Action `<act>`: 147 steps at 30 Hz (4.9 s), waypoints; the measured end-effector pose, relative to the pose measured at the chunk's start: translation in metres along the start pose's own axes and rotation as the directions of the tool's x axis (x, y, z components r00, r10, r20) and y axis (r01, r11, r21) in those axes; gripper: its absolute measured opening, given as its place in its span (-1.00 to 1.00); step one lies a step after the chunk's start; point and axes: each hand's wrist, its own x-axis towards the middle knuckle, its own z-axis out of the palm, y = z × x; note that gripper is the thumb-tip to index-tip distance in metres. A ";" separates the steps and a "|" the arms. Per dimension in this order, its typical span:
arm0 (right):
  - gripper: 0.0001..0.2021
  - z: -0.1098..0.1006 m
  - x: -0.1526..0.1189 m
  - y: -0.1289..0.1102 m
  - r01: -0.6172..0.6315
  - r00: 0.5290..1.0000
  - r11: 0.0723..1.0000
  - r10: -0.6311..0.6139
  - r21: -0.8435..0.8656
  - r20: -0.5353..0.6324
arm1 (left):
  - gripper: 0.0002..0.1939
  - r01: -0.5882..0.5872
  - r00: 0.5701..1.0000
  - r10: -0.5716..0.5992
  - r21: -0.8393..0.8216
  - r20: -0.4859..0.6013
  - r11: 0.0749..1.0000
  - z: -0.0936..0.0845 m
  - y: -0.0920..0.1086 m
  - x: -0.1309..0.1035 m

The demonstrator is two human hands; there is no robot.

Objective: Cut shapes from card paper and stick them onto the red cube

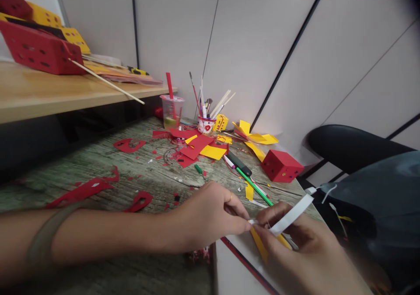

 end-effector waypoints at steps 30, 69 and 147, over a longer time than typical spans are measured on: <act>-0.89 -0.019 0.011 0.003 0.104 0.957 0.959 -0.024 -0.264 0.289 | -0.84 -0.197 0.975 0.215 0.236 -0.051 0.951 -0.022 -0.001 0.014; -0.93 -0.002 0.010 -0.002 -0.345 0.910 0.861 0.209 0.374 0.359 | -0.87 0.050 0.998 -0.051 0.017 0.042 0.999 -0.011 0.023 -0.002; -0.89 0.000 0.002 -0.002 -0.235 0.965 0.941 0.196 0.245 0.173 | -0.87 0.203 0.975 -0.218 -0.251 -0.036 0.946 -0.006 0.030 -0.004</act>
